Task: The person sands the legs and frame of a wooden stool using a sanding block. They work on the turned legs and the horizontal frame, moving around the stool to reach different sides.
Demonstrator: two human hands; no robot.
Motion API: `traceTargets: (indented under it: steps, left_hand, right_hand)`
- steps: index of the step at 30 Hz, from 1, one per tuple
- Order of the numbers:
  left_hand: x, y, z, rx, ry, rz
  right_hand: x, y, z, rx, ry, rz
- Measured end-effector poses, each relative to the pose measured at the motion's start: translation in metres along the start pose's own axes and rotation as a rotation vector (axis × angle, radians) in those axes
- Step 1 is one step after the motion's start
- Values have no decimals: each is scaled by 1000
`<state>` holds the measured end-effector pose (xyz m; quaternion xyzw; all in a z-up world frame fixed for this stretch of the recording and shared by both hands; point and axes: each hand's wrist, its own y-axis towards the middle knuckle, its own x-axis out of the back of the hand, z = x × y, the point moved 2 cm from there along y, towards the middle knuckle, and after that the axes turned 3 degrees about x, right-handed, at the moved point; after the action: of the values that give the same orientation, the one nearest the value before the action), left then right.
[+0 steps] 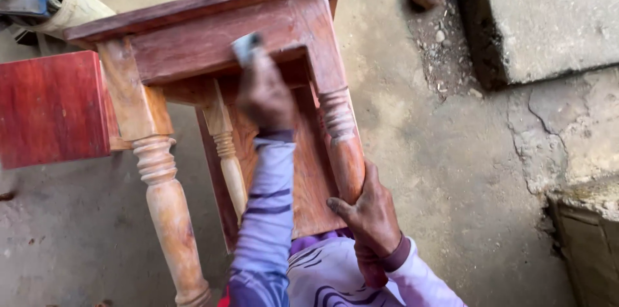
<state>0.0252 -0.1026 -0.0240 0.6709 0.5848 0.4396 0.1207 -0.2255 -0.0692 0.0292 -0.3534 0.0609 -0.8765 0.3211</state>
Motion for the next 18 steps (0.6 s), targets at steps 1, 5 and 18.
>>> traceTargets:
  steps: [1,5,18]
  left_hand:
    - [4,-4,3,3,4,8]
    - [4,4,9,-2,7,19]
    - [109,2,21,357,10,94]
  right_hand:
    - [-2,-4,3,-8,1,6]
    - [2,7,8,-19,21,10]
    - [28,79,79,837,-367,-344]
